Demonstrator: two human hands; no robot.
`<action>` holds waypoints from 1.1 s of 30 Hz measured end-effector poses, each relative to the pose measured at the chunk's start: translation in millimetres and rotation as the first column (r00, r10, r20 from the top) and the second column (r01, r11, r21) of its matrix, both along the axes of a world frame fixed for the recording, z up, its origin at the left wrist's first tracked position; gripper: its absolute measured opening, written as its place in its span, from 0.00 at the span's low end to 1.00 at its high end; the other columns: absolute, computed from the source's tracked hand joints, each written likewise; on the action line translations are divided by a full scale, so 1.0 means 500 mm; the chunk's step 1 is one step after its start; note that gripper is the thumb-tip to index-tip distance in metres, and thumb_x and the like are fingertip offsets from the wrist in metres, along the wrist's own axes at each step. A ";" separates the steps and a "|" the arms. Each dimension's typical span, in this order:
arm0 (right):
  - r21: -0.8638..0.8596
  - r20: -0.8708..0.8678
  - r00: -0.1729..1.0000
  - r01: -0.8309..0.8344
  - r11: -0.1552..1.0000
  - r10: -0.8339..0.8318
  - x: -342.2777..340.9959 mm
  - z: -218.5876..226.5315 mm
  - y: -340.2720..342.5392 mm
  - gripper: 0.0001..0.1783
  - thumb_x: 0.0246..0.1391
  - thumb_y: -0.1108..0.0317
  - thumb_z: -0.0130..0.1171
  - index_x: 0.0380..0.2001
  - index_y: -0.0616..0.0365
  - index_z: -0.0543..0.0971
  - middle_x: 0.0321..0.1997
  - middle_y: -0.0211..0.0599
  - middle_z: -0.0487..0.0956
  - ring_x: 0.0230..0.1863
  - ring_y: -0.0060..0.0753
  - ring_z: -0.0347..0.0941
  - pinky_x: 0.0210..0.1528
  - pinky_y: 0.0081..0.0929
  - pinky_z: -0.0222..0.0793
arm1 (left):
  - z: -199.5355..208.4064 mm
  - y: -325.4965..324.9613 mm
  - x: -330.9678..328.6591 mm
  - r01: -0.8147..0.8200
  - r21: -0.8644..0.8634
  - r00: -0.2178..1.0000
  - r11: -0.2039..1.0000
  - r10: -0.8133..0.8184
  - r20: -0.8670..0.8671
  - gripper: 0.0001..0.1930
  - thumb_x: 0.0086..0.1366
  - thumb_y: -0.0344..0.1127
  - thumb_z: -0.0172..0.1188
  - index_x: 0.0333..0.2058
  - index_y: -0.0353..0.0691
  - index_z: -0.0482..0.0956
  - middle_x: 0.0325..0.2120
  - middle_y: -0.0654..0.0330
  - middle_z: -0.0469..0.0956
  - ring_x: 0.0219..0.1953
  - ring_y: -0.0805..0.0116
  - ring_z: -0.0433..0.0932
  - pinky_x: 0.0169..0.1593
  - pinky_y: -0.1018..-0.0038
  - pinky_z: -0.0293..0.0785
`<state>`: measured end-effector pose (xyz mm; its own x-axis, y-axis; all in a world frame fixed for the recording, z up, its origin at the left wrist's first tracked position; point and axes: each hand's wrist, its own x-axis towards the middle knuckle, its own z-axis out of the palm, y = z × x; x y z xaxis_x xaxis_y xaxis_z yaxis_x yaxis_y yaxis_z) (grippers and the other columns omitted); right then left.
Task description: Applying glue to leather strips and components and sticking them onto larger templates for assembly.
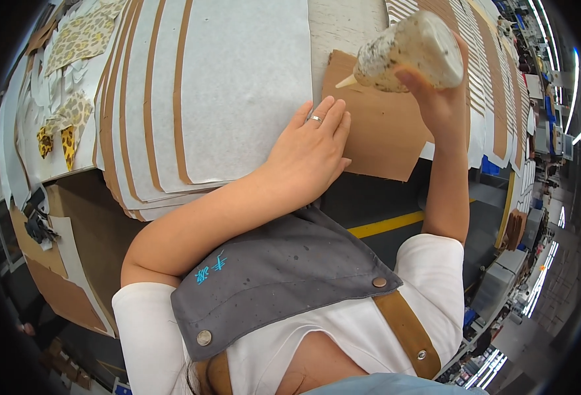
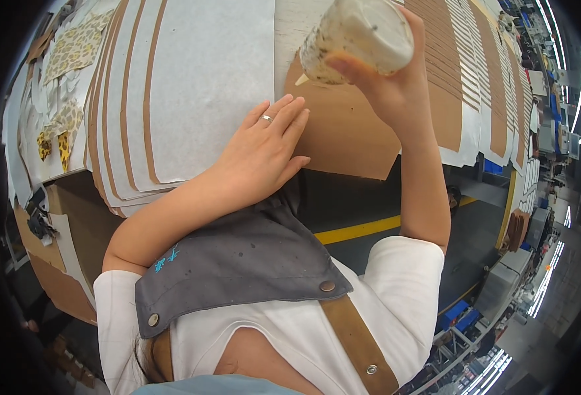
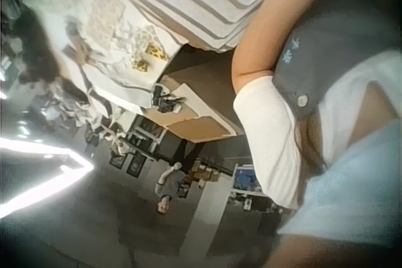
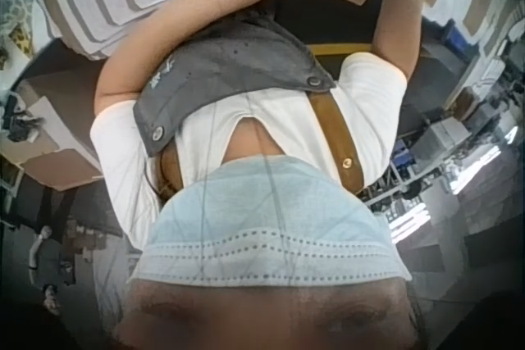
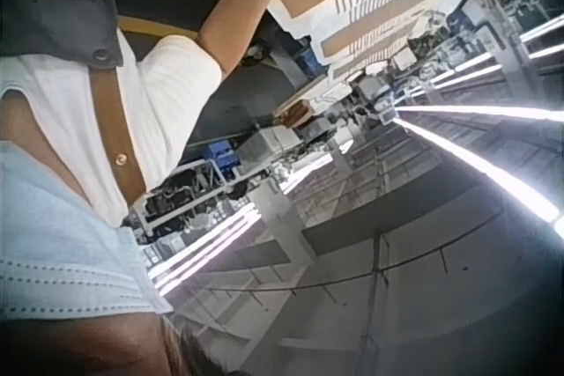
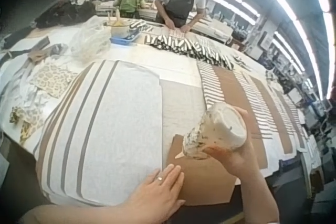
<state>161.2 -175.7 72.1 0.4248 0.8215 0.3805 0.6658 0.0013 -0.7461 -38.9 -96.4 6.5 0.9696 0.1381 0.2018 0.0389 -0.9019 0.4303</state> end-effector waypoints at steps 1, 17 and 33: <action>-0.005 0.002 1.000 0.005 1.000 -0.005 0.011 -0.008 0.007 0.38 0.42 0.72 0.69 0.55 0.60 0.60 0.47 0.35 0.70 0.49 0.29 0.69 0.51 0.27 0.68 | -0.007 -0.004 0.006 0.006 0.032 1.000 0.999 -0.006 0.000 0.29 0.60 0.42 0.56 0.53 0.25 0.64 0.55 0.46 0.62 0.62 0.52 0.57 0.64 0.60 0.52; 0.052 -0.048 0.999 0.020 0.998 -0.018 0.004 -0.046 0.050 0.32 0.49 0.68 0.65 0.52 0.61 0.60 0.41 0.37 0.73 0.37 0.25 0.76 0.24 0.17 0.78 | -0.035 -0.014 0.036 -0.070 0.064 0.998 0.996 0.069 0.011 0.28 0.59 0.43 0.58 0.50 0.27 0.67 0.56 0.43 0.63 0.60 0.52 0.60 0.63 0.60 0.55; 0.142 0.261 0.953 -0.198 0.970 0.156 -0.001 -0.042 0.070 0.40 0.41 0.67 0.72 0.53 0.63 0.59 0.46 0.40 0.70 0.47 0.30 0.68 0.49 0.27 0.66 | -0.039 -0.015 0.036 -0.078 0.071 0.997 0.994 0.076 0.028 0.27 0.59 0.44 0.57 0.50 0.28 0.67 0.56 0.45 0.62 0.61 0.53 0.60 0.63 0.60 0.55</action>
<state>160.7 -140.6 50.9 0.1546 0.7917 0.5911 0.8061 0.2448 -0.5388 -21.1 -104.0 -12.9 0.9512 0.1965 0.2381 0.0996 -0.9253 0.3659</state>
